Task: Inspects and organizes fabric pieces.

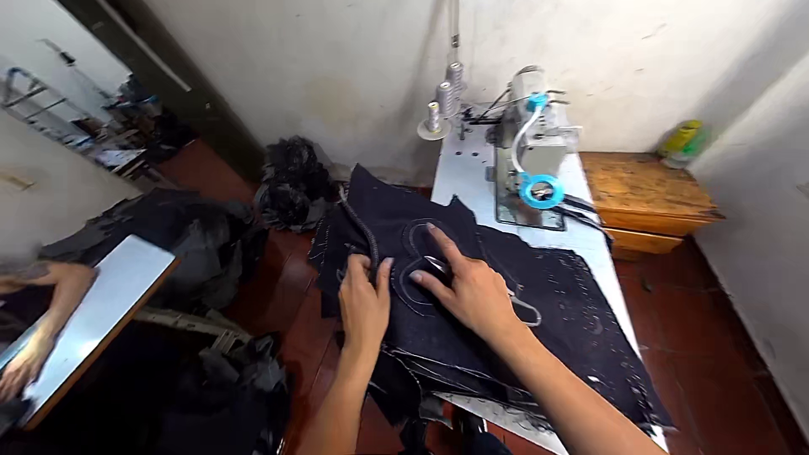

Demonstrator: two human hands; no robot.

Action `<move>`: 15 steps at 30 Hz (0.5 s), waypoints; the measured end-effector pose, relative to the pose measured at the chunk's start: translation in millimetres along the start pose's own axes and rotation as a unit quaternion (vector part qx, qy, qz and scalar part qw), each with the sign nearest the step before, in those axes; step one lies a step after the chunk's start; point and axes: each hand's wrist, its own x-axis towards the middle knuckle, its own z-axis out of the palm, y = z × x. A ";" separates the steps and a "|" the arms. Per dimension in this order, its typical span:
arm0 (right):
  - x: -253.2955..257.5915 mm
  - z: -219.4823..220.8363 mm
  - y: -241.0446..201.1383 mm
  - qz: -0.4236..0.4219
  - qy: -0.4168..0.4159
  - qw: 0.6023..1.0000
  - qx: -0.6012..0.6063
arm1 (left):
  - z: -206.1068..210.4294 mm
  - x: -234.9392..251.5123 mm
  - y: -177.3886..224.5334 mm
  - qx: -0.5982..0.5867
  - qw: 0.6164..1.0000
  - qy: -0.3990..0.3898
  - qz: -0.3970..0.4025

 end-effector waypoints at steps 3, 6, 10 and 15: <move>17.7 11.6 -11.1 0.015 -0.098 0.993 -0.068 | -12.2 -33.7 -41.4 -0.014 0.996 0.050 0.071; 22.0 12.6 -3.8 0.014 -0.104 0.992 -0.076 | -22.6 -89.8 -109.2 0.071 0.992 -0.078 0.075; 21.1 11.4 -2.8 0.004 -0.108 0.990 -0.091 | -2.5 -137.9 -174.5 0.004 0.953 -0.302 0.000; 8.6 14.2 -7.0 -0.041 -0.018 0.993 -0.108 | -23.6 -147.6 -162.4 0.020 0.961 -0.266 0.077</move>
